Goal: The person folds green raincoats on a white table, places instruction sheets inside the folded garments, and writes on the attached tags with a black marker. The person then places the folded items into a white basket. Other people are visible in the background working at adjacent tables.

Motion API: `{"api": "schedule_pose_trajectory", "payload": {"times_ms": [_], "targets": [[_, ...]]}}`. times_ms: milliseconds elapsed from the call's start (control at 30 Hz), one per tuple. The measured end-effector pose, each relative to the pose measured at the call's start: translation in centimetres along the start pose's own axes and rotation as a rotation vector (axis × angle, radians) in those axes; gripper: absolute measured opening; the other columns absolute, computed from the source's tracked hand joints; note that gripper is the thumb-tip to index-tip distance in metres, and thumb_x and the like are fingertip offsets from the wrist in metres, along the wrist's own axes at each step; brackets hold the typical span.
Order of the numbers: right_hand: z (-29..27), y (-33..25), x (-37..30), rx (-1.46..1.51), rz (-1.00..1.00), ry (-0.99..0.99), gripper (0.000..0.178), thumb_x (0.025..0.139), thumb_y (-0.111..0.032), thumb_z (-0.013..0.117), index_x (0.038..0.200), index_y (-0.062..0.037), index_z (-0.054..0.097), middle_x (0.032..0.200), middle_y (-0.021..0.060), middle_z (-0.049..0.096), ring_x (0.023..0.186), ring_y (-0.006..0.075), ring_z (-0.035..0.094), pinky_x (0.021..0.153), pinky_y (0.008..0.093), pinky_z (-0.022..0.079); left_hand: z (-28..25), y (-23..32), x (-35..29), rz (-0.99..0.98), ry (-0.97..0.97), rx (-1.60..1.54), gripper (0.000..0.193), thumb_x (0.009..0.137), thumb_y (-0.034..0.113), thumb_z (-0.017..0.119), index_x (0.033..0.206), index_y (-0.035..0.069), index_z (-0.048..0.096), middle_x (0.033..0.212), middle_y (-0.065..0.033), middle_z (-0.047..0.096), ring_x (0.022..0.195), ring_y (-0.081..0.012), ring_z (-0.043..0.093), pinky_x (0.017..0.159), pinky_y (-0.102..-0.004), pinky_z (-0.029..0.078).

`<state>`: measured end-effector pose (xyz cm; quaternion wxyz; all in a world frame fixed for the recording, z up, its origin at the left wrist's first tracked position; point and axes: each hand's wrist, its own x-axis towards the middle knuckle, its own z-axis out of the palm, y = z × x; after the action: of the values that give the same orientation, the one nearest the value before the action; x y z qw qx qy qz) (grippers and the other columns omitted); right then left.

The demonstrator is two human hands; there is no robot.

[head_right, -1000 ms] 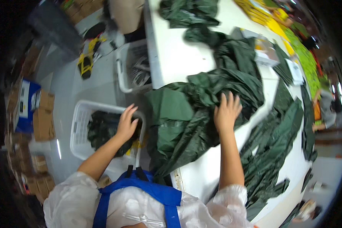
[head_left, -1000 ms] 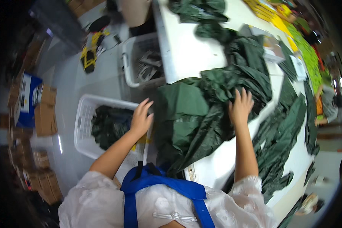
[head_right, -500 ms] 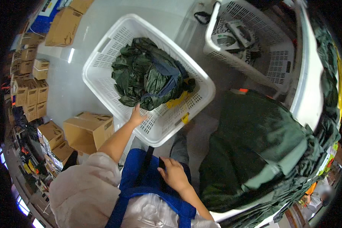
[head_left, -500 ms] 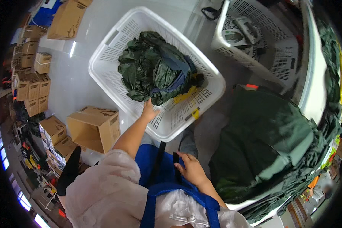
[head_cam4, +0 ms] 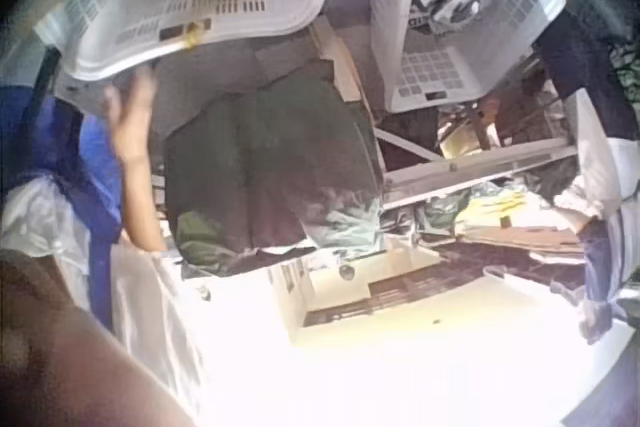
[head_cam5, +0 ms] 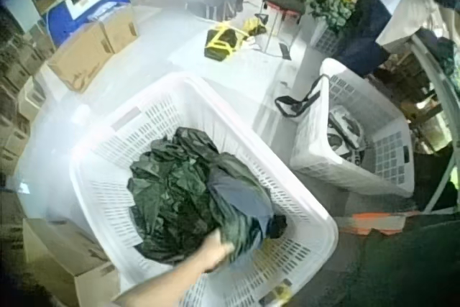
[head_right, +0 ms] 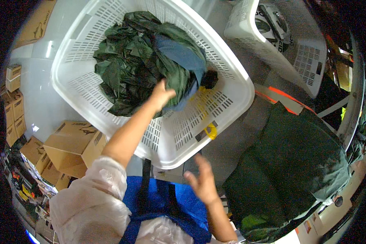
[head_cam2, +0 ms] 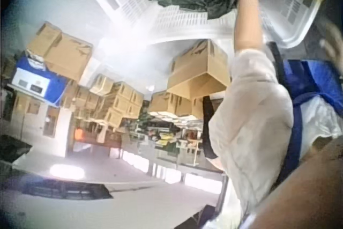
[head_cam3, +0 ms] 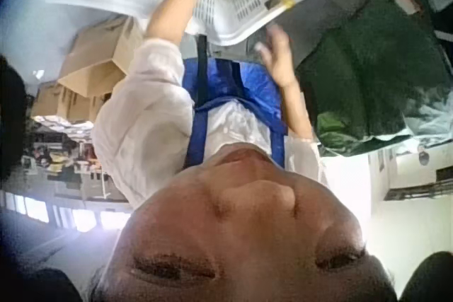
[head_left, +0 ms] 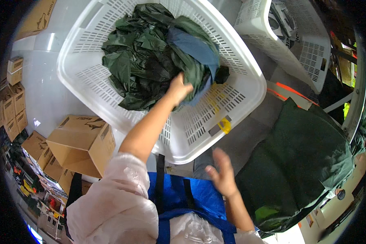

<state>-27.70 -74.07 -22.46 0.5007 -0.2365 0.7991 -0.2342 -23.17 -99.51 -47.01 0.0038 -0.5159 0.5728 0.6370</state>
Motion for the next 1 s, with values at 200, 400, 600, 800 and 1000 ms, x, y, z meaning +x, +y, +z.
{"api": "schedule_pose_trajectory", "payload": {"times_ms": [200,400,600,800,1000], "targets": [[-5.2,-8.2,3.9,0.588,-0.029,0.327,0.117,0.068,-0.026,0.081,0.145,-0.0068,-0.005,0.148,0.0218,0.019,0.135,0.0323,0.023,0.108,0.042,0.024,-3.6,6.8,-23.8,0.72,-0.638,0.64,0.014,0.073,0.021,0.06,0.083,0.012,0.059,0.078,-0.0103,0.058,0.074,-0.0286,0.058,0.068,-0.04,0.043],[-6.0,-8.8,-2.5,0.733,0.168,0.454,0.038,0.077,0.0,0.063,0.113,0.0013,0.055,0.102,0.0102,0.063,0.09,0.0202,0.058,0.084,0.033,0.045,-8.1,14.3,-38.0,0.857,-0.596,0.499,0.013,0.067,0.015,0.062,0.073,0.008,0.053,0.073,-0.0082,0.054,0.069,-0.0299,0.055,0.063,-0.0413,0.042],[-15.3,-20.8,-17.9,1.222,-0.233,0.723,0.033,0.077,-0.004,0.057,0.11,-0.0033,0.055,0.099,0.0088,0.061,0.088,0.0227,0.058,0.079,0.0372,0.047,-19.4,24.5,-42.3,0.559,-0.308,0.18,0.029,0.074,0.017,0.074,0.091,0.0,0.059,0.077,-0.0106,0.056,0.073,-0.0168,0.055,0.067,-0.0315,0.045],[-31.1,-26.0,-33.5,1.317,-0.727,1.084,0.03,0.082,-0.017,0.056,0.108,-0.001,0.059,0.11,0.0142,0.061,0.101,0.0285,0.058,0.091,0.0427,0.046,-25.6,32.8,-45.6,0.453,-0.067,-0.352,0.031,0.085,0.009,0.062,0.114,-0.002,0.056,0.105,-0.007,0.062,0.092,-0.014,0.058,0.083,-0.0297,0.048],[-53.7,-29.2,-49.6,0.886,-1.076,1.426,0.03,0.087,-0.021,0.055,0.105,0.0025,0.06,0.103,0.0145,0.064,0.093,0.0268,0.062,0.085,0.0379,0.049,-26.9,44.8,-50.6,0.761,0.166,-0.686,0.036,0.088,0.011,0.06,0.121,0.001,0.048,0.112,-0.0127,0.058,0.098,-0.0232,0.059,0.084,-0.0377,0.05]]}}
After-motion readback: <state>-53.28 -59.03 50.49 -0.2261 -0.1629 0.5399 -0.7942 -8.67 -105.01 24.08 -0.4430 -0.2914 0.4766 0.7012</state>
